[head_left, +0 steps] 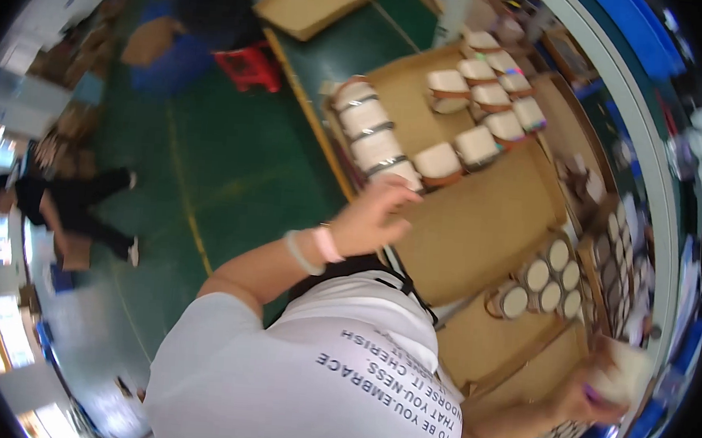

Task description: Organizes and places electronic LED cube lights into packaging boxes at an assembly line.

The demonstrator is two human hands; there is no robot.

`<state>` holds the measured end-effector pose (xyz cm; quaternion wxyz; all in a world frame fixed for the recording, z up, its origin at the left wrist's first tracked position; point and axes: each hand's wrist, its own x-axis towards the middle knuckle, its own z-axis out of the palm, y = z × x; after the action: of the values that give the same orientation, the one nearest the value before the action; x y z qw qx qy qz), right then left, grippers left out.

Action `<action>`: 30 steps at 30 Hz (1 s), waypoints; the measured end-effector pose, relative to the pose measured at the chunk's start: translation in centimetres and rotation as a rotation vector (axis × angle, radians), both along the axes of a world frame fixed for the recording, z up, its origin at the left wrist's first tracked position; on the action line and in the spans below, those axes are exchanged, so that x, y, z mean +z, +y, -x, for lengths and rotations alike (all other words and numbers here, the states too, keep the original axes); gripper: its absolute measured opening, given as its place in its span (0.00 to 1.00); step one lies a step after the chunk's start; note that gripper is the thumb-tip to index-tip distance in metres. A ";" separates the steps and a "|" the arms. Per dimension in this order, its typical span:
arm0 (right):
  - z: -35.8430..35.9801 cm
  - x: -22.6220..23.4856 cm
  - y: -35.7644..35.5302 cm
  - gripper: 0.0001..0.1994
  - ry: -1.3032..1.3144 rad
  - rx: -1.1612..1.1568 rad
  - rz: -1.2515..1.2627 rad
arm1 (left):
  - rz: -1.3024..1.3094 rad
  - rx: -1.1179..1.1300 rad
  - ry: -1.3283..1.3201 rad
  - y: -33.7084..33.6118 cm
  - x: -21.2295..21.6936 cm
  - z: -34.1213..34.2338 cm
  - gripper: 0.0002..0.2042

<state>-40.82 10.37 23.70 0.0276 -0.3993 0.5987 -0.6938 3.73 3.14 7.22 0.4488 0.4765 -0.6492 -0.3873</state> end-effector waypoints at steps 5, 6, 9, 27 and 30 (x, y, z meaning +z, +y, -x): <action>-4.9 1.3 5.3 0.28 1.062 -0.397 0.078 | -0.345 0.251 0.366 -1.5 -4.2 -2.1 0.16; -2.3 0.4 6.0 0.28 1.184 -0.336 0.120 | -0.357 0.245 0.384 -2.0 -4.3 -2.1 0.16; -5.0 -1.1 3.5 0.30 1.548 -0.162 0.209 | -0.369 0.118 0.358 -4.4 -3.6 -0.3 0.17; -9.8 -15.9 4.2 0.44 0.566 0.010 -1.005 | 0.214 0.337 -0.611 -38.0 -6.8 5.4 0.39; -9.1 -19.9 8.6 0.47 0.319 -0.093 -1.144 | 0.009 0.335 -0.836 -41.0 -4.9 7.8 0.39</action>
<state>-31.70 18.97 3.83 0.1177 -0.3937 0.8911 -0.1929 -4.11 -37.87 2.34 0.2068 0.6886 -0.6903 -0.0805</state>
